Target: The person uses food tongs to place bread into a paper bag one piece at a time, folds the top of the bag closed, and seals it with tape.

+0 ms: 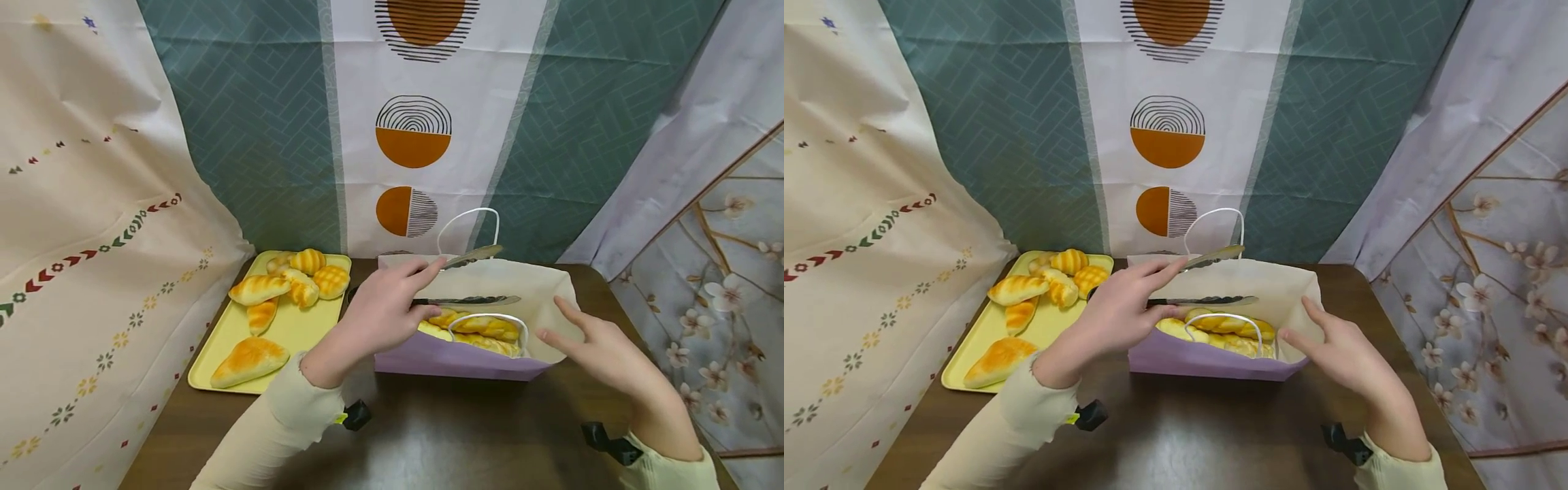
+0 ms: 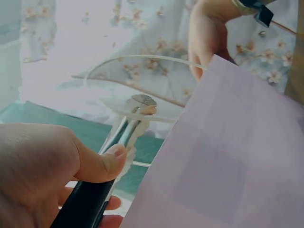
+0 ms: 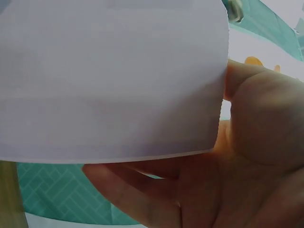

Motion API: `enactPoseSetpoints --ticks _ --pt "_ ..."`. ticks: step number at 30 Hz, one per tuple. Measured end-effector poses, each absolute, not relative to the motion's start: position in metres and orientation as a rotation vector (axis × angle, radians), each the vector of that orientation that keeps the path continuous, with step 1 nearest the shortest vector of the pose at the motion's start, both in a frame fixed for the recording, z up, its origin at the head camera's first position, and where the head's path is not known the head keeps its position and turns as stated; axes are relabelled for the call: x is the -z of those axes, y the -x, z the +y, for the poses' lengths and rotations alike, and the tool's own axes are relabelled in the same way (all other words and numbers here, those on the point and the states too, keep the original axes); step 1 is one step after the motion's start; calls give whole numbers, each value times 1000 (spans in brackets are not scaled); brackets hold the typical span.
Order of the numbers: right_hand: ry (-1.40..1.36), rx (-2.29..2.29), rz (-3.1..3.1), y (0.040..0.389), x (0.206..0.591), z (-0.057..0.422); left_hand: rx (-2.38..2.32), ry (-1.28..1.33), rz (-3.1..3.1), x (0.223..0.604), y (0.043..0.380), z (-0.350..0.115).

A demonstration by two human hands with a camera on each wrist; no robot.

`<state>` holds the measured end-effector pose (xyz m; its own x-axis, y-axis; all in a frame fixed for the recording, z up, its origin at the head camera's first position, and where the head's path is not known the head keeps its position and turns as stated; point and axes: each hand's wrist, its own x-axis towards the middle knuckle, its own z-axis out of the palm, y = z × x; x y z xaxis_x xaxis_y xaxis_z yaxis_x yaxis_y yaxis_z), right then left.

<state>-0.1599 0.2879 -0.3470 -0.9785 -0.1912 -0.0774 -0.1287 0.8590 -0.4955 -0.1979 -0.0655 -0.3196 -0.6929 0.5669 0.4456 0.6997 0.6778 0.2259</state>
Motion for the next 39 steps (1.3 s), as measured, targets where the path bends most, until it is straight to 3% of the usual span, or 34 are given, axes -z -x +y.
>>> enactPoseSetpoints --ticks 14,39 --pt "263 858 2939 158 352 289 808 839 -2464 333 179 -132" --pt "209 820 2916 158 351 291 797 356 -2667 391 145 -274"
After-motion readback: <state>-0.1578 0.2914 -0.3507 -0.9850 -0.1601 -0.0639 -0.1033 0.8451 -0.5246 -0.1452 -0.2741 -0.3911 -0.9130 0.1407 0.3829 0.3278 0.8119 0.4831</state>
